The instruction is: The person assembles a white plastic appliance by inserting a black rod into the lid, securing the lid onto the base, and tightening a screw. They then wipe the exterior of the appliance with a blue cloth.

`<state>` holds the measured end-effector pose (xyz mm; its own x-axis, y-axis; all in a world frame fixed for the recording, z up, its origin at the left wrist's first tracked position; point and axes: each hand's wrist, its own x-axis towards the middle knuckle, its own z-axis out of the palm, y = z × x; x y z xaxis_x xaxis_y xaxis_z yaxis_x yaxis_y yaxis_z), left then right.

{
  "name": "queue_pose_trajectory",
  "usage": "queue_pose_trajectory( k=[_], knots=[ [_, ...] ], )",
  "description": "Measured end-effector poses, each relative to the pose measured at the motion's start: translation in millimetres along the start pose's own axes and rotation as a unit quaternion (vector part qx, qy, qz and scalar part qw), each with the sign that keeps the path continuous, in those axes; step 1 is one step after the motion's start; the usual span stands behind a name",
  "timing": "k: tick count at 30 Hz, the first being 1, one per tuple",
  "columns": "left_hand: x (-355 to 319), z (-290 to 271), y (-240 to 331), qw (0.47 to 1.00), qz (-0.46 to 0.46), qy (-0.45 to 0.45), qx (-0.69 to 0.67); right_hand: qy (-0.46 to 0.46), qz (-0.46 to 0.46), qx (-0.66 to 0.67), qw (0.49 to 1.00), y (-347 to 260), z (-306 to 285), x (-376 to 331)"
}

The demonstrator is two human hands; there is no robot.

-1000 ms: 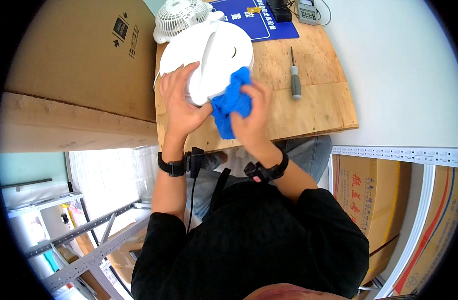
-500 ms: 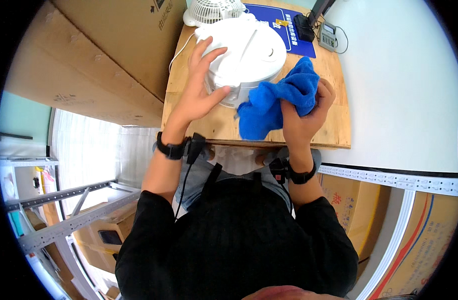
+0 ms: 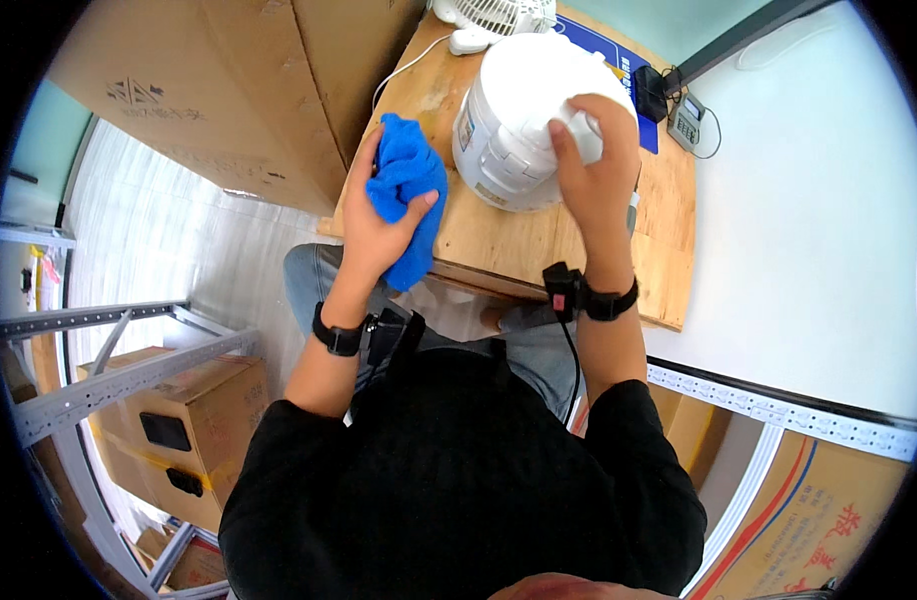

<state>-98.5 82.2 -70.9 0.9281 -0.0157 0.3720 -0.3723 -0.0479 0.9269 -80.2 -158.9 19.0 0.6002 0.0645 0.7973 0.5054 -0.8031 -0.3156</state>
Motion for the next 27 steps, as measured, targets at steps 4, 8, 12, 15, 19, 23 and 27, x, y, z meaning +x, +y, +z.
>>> queue_pose_trajectory(
  k=[4,8,12,15,19,23,27],
  knots=[
    [11.3,19.5,-2.7,0.993,0.053,0.028,0.105,-0.045,0.037,-0.091,0.994,28.6,9.4,8.3],
    [15.1,46.6,6.8,0.998,0.051,0.029,0.038,-0.091,0.049,-0.143,0.984,15.7,19.4,6.2],
    [10.8,58.9,3.8,0.995,0.088,0.043,0.021,-0.095,0.064,-0.153,0.982,13.5,14.9,1.1],
    [11.9,60.6,-8.5,0.994,0.096,0.040,0.045,-0.097,0.058,-0.165,0.980,12.9,15.6,3.0],
    [18.8,56.7,-19.4,0.997,0.059,0.024,0.040,-0.090,0.052,-0.169,0.980,15.0,18.1,2.6],
    [37.8,50.4,2.5,0.997,0.068,0.009,0.041,-0.083,0.039,-0.178,0.980,16.3,19.1,1.5],
    [43.5,49.3,12.6,0.988,0.112,0.001,0.102,-0.089,0.052,-0.175,0.979,13.1,19.0,2.2]
  ],
)
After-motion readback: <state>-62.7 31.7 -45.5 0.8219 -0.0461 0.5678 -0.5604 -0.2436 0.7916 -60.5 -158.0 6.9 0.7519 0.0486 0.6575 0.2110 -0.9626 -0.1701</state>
